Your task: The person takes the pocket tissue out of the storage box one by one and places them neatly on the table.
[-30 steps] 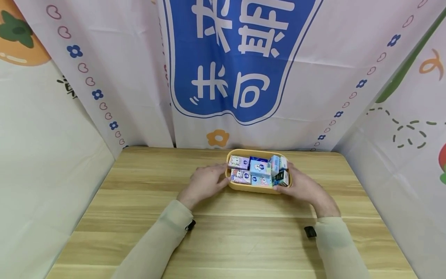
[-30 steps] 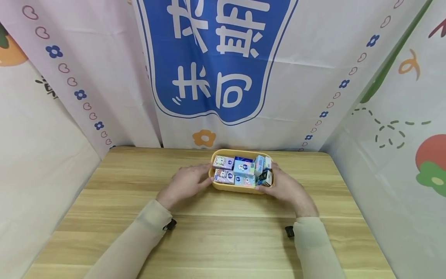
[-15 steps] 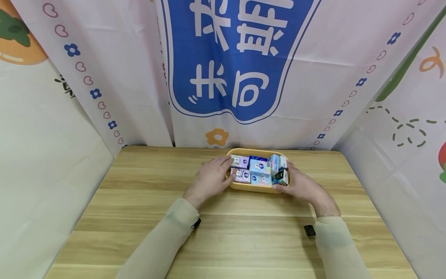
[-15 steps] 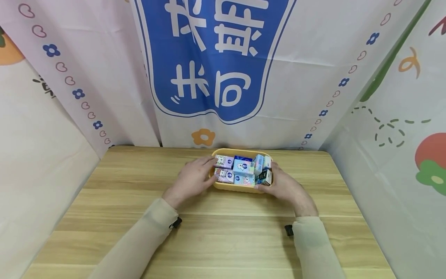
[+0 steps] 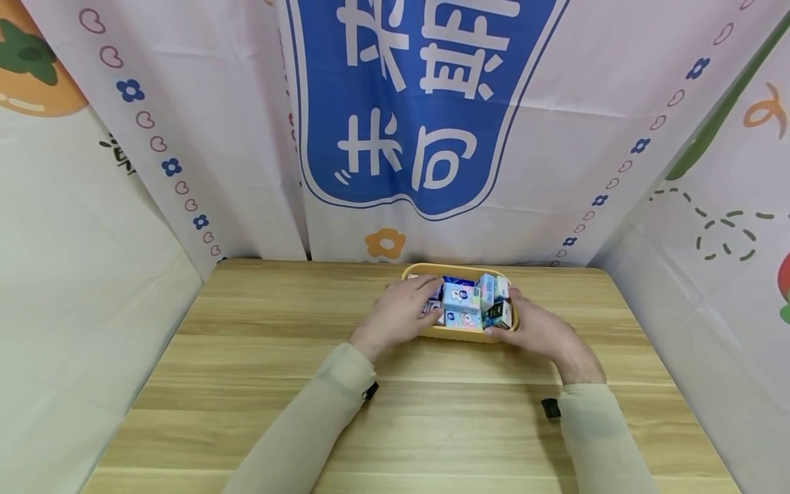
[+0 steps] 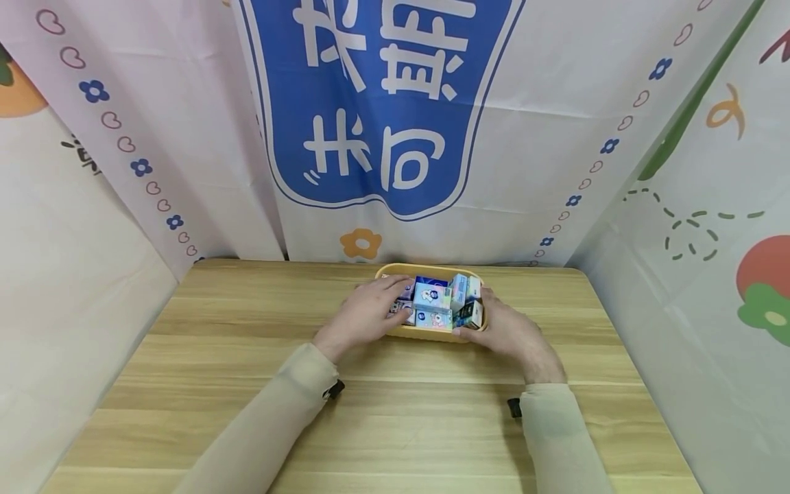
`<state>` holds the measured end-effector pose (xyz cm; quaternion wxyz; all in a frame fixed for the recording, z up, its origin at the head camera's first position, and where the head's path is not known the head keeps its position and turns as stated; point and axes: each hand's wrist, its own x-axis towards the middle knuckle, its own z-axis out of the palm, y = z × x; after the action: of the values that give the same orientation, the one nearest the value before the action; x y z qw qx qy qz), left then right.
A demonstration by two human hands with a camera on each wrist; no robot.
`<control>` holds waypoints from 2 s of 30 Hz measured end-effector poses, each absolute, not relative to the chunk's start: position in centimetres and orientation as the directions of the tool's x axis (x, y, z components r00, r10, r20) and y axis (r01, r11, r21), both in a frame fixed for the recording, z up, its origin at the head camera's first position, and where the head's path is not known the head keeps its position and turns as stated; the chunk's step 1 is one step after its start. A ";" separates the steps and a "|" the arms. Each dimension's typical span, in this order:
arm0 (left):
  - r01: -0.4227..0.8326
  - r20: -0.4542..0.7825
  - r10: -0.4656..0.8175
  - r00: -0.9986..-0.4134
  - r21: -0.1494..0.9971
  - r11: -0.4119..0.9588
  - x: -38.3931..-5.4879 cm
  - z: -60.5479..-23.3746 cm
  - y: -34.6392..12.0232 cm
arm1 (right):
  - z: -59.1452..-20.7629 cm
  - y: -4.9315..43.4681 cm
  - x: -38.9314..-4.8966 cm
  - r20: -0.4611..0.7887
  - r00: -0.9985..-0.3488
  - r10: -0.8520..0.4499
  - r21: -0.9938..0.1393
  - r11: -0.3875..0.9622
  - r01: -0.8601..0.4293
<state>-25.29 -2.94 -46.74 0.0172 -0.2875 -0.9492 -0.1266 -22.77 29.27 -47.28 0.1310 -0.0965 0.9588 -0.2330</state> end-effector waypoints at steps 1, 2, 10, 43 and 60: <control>0.556 0.102 0.549 -0.830 0.231 0.798 -25.4 -46.7 -2.6 | -47.3 29.3 -22.8 -0.204 -0.947 -0.248 -0.473 0.872 -0.126; 0.563 0.101 0.557 -0.825 0.234 0.792 -25.5 -46.7 -2.3 | -47.3 29.4 -22.8 -0.201 -0.947 -0.251 -0.475 0.870 -0.130; 0.583 0.102 0.577 -0.810 0.251 0.773 -26.2 -46.6 0.1 | -47.3 29.4 -22.8 -0.184 -0.948 -0.258 -0.465 0.873 -0.148; 0.527 0.143 0.520 -0.842 0.426 0.736 -25.7 -45.8 -2.1 | -47.3 29.2 -22.8 -0.199 -0.952 -0.231 -0.445 0.887 -0.122; 0.492 0.267 0.414 -0.870 0.449 0.746 -24.1 -43.9 -9.9 | -47.0 29.1 -22.7 -0.205 -0.952 -0.229 -0.430 0.894 -0.122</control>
<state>-24.13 -9.91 -43.88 0.0753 -0.2433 -0.9312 -0.2608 -22.69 29.10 -46.97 0.1262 -0.0908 0.9650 -0.2110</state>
